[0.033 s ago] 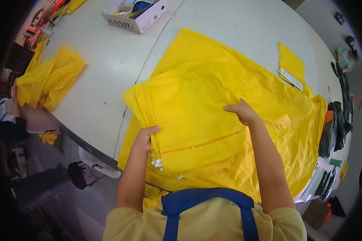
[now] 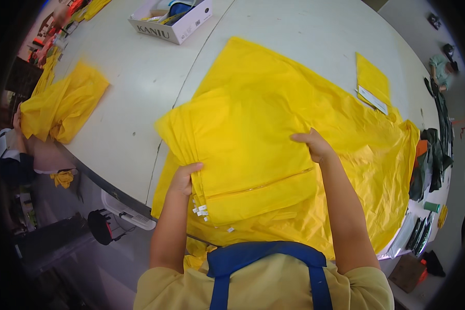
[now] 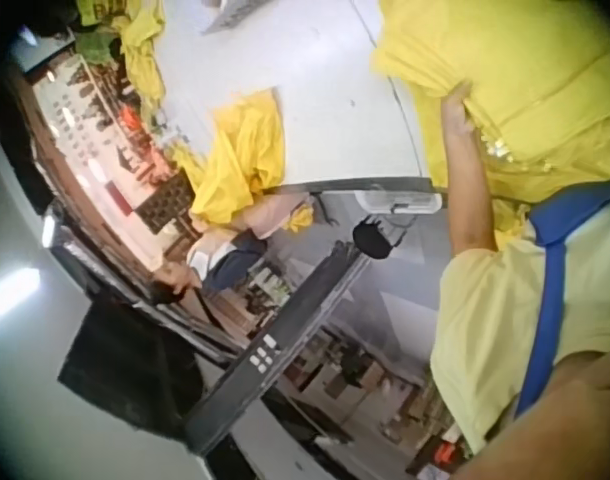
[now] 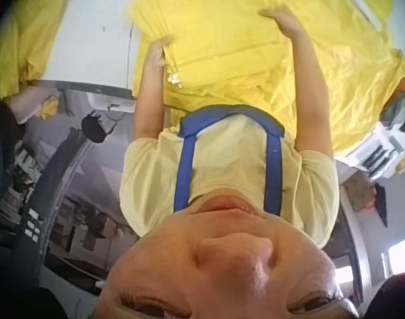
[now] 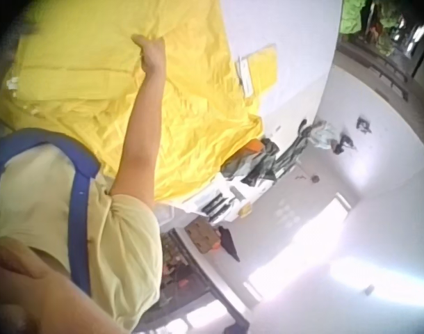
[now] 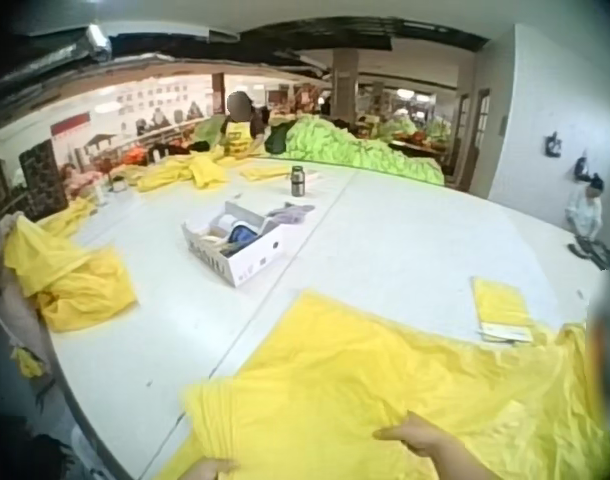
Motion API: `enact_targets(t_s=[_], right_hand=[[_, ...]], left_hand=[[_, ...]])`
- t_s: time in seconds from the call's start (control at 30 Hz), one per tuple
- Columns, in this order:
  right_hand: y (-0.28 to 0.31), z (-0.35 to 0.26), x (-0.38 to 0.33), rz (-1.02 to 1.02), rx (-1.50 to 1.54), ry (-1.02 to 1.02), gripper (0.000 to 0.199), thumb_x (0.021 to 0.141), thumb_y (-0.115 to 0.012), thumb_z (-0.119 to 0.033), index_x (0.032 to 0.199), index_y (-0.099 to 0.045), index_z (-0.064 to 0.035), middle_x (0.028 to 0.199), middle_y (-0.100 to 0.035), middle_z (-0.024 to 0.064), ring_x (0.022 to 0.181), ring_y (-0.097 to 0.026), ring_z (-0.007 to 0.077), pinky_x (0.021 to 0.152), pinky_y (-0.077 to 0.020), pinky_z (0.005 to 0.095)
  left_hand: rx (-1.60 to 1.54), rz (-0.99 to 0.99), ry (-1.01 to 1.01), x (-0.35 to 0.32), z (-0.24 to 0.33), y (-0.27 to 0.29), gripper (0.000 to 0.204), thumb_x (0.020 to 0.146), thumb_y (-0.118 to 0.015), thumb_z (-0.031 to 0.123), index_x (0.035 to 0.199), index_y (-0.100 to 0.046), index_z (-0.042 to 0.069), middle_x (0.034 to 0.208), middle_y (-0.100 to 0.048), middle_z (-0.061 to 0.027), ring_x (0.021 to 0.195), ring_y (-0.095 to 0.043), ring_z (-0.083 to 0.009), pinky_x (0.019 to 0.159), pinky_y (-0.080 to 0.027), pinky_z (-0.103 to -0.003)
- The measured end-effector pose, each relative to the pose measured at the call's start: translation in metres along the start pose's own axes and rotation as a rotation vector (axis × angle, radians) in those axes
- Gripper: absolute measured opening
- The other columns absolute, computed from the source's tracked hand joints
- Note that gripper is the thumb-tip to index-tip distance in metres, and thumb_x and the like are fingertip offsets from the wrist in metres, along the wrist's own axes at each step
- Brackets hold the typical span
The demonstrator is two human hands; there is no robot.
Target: The person folds a yellow raincoat on a table, aligns the edges, and places it into a clear plastic bag. They then use scissors to trim a tag or excess material from the folded item before sealing the bag.
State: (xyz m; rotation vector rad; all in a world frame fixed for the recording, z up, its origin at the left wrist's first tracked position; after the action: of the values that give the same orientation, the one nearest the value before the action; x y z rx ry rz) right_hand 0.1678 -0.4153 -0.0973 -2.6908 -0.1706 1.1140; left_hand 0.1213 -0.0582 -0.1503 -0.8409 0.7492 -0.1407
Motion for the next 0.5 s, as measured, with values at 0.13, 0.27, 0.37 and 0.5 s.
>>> enact_targets(t_s=[0.13,0.27,0.37,0.5], right_hand=[[0.023,0.060,0.009,0.006,0.460,-0.096,0.052,0.081,-0.067,-0.010,0.129,-0.048,-0.0016,0.123,-0.059,0.0099,0.106,-0.059,0.0230,0.089,-0.0494,0.0353],[0.013,0.079,0.010,0.022,0.102,0.023,0.054,0.079,-0.064,-0.003,0.130,-0.047,-0.0048,0.119,-0.060,0.0092,0.103,-0.061,0.0212,0.085,-0.0513,0.0327],[0.003,0.055,-0.022,0.024,-0.116,0.077,0.060,0.077,-0.064,-0.002,0.133,-0.044,-0.0059,0.115,-0.061,0.0071,0.099,-0.061,0.0189,0.082,-0.0509,0.0298],[0.015,0.034,-0.046,0.025,-0.227,0.056,0.067,0.075,-0.066,-0.004,0.137,-0.040,-0.0064,0.110,-0.061,0.0064,0.094,-0.060,0.0174,0.076,-0.0501,0.0279]], left_hand=[[0.078,0.053,0.153,0.025,-0.020,0.029,0.042,0.091,-0.056,0.016,0.127,-0.049,-0.003,0.122,-0.058,-0.0175,0.108,-0.059,-0.0305,0.091,-0.051,-0.042],[0.228,0.157,0.106,0.025,-0.032,0.032,0.044,0.093,-0.056,0.024,0.128,-0.049,-0.002,0.125,-0.057,-0.0155,0.114,-0.056,-0.0310,0.094,-0.049,-0.043],[0.008,0.004,0.093,0.002,-0.019,-0.012,0.043,0.094,-0.055,0.024,0.128,-0.049,-0.003,0.126,-0.056,-0.0161,0.115,-0.055,-0.0316,0.096,-0.047,-0.044],[0.303,0.093,0.173,-0.001,-0.016,-0.003,0.047,0.089,-0.055,0.010,0.133,-0.043,-0.002,0.128,-0.054,-0.0178,0.116,-0.054,-0.0325,0.098,-0.046,-0.044]])
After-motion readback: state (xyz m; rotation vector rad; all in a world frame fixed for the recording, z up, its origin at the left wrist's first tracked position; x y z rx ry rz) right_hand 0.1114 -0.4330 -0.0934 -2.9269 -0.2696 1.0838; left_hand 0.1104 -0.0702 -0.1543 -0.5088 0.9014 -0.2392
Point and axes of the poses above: each hand's wrist, its own x-axis towards the middle knuckle, its own y-axis out of the back of the hand, z = x × y, the point moved 3 cm from there along x, towards the middle knuckle
